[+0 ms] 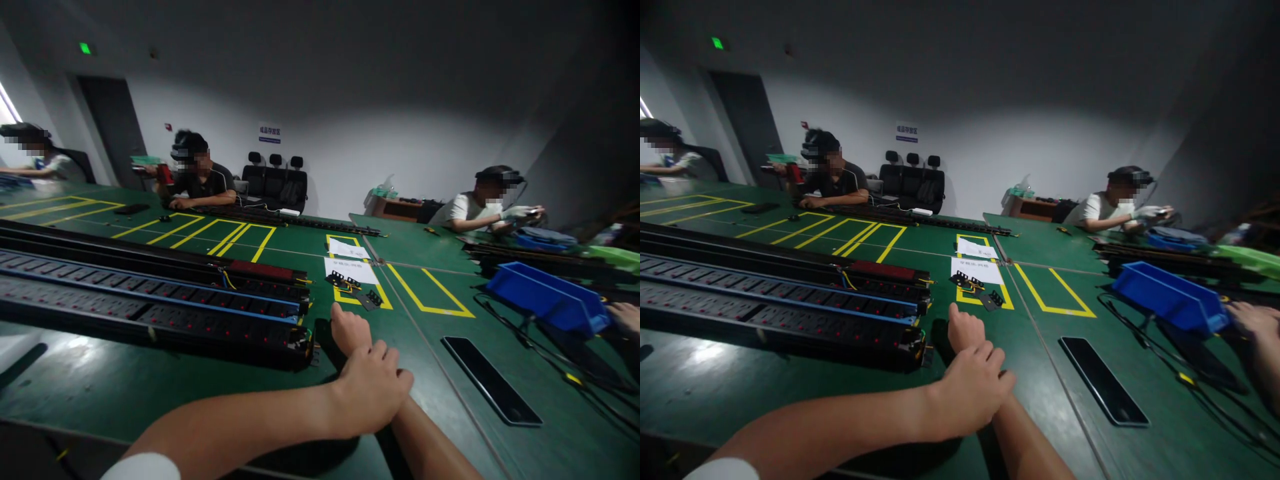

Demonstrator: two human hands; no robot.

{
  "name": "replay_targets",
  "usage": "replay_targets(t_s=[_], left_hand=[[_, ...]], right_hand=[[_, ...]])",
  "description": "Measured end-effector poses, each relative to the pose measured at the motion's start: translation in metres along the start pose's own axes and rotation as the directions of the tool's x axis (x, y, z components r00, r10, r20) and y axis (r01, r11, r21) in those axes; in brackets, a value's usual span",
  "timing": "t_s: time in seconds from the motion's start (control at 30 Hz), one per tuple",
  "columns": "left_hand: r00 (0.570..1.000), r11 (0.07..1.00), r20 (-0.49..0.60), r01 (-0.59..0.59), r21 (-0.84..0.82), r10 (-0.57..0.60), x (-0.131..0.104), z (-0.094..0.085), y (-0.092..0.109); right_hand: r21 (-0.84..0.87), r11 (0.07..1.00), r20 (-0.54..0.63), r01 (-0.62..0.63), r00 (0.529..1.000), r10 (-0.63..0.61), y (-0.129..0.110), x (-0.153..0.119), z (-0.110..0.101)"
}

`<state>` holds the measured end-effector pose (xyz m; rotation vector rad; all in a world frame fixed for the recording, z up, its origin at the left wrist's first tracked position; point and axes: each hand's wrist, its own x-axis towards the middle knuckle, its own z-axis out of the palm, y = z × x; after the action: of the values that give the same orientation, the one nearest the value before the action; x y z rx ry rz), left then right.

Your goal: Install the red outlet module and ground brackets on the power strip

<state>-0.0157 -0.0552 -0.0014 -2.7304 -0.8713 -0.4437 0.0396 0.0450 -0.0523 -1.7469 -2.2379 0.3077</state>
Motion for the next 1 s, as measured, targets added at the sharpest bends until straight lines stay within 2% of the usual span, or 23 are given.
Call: replay_targets(t_s=[0.17, 0.27, 0.33, 0.47, 0.63, 0.77, 1.0], left_hand=[[0.977, 0.985, 0.132, 0.173, -0.021, -0.168, 0.032, 0.007, 0.020], [0.962, 0.978, 0.178, 0.209, 0.019, -0.209, 0.045, 0.013, 0.035], [0.965, 0.979, 0.163, 0.202, 0.037, -0.206, 0.046, 0.017, 0.042], [0.981, 0.987, 0.106, 0.160, 0.032, -0.163, 0.039, 0.017, 0.047], [0.993, 0.998, 0.102, 0.064, -0.018, -0.062, 0.032, 0.009, 0.032], [0.993, 0.998, 0.120, 0.019, -0.066, -0.011, 0.035, 0.012, 0.021], [0.988, 0.990, 0.070, -0.134, -0.034, 0.136, 0.032, 0.016, 0.022]], right_hand=[[-0.282, 0.959, -0.050, -0.005, 0.999, -0.009, -0.002, -0.003, -0.004], [-0.328, 0.945, -0.042, 0.022, 0.998, -0.038, -0.003, -0.004, -0.005], [-0.332, 0.943, -0.032, 0.032, 0.998, -0.046, -0.003, -0.004, -0.005], [-0.339, 0.940, -0.025, 0.040, 0.998, -0.052, 0.000, -0.003, -0.002], [-0.339, 0.940, -0.033, 0.041, 0.998, -0.055, 0.001, -0.002, 0.001], [-0.346, 0.937, -0.035, 0.041, 0.998, -0.056, 0.000, -0.003, 0.002], [-0.352, 0.935, -0.002, 0.037, 0.999, -0.040, 0.005, 0.000, 0.004]])
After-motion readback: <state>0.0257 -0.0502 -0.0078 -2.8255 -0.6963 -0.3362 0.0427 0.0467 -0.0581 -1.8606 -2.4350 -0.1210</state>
